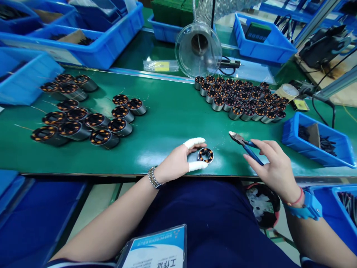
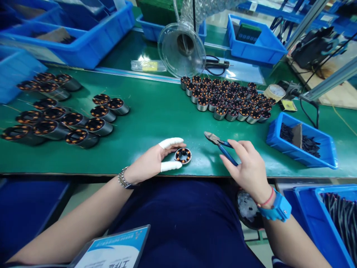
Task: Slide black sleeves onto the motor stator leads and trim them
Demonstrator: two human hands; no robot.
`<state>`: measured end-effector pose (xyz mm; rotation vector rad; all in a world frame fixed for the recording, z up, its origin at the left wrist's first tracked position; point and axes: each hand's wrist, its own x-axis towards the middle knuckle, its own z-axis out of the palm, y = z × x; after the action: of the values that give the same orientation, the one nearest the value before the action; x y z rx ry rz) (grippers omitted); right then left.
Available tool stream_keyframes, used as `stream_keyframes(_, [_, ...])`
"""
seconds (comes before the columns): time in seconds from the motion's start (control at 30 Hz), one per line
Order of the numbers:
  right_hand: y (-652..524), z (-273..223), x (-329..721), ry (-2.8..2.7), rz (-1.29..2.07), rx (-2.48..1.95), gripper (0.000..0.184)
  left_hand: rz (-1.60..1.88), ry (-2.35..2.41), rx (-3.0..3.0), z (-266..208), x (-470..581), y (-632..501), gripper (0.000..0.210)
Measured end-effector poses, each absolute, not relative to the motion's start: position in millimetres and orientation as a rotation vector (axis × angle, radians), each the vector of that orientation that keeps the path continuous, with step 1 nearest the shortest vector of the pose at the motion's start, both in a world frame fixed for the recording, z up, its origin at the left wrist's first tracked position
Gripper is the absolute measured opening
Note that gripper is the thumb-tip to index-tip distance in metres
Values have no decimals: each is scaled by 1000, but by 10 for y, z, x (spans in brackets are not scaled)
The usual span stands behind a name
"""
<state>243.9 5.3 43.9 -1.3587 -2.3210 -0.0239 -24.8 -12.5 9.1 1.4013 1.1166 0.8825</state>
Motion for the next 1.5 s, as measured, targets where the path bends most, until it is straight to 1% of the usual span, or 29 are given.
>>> stream_keyframes(0.1, [45,357,2630,-2347,-26,-1439,44,716,1225,1751,83,-313,-106,69])
stream_keyframes(0.17, [37,295,2715,-2366,-55,-1460,46,662,1319,1881,71,-311,-88,64])
stream_keyframes(0.27, [30,223,2776,-2406,-91,-1463,46,677,1331,1945,49,-247,-93,54])
stream_keyframes(0.33, [26,193,2787,-2422,-84,-1460,46,780,1336,1988,42,-201,-129,47])
stream_keyframes(0.43, [21,163,2790,-2415,-61,-1464,45,1054,1403,2204,52,-193,-211,35])
stream_keyframes(0.53, [17,134,2788,-2397,-37,-1469,46,1278,1361,2563,93,-268,-283,37])
stream_keyframes(0.63, [9,110,2779,-2393,-15,-1495,47,1347,1259,2804,143,-351,-328,36])
stream_keyframes(0.73, [-5,95,2769,-2389,-15,-1501,47,1341,1239,2848,178,-376,-357,35])
stream_keyframes(0.83, [-16,87,2770,-2388,-17,-1489,47,1354,1242,2793,196,-340,-365,38])
stream_keyframes(0.9, [-22,83,2772,-2388,-19,-1476,47,1321,1325,2658,192,-294,-348,39])
stream_keyframes(1.0, [-30,76,2758,-2380,-34,-1441,47,1109,1470,2237,133,-222,-293,40])
stream_keyframes(1.07, [-38,71,2733,-2377,-38,-1418,46,958,1474,1968,65,-196,-257,45])
stream_keyframes(1.2, [-62,65,2667,-2404,-17,-1362,45,830,1486,1742,-6,-219,-235,48])
stream_keyframes(1.33, [-72,79,2593,-2427,25,-1334,46,804,1363,1605,108,-245,-216,69])
stream_keyframes(1.37, [-71,87,2569,-2426,33,-1328,46,817,1310,1548,141,-235,-199,72])
stream_keyframes(1.4, [-69,99,2543,-2421,39,-1321,46,838,1256,1474,166,-217,-177,70])
stream_keyframes(1.5, [-62,146,2451,-2405,53,-1304,45,943,1146,1197,181,-126,-99,51])
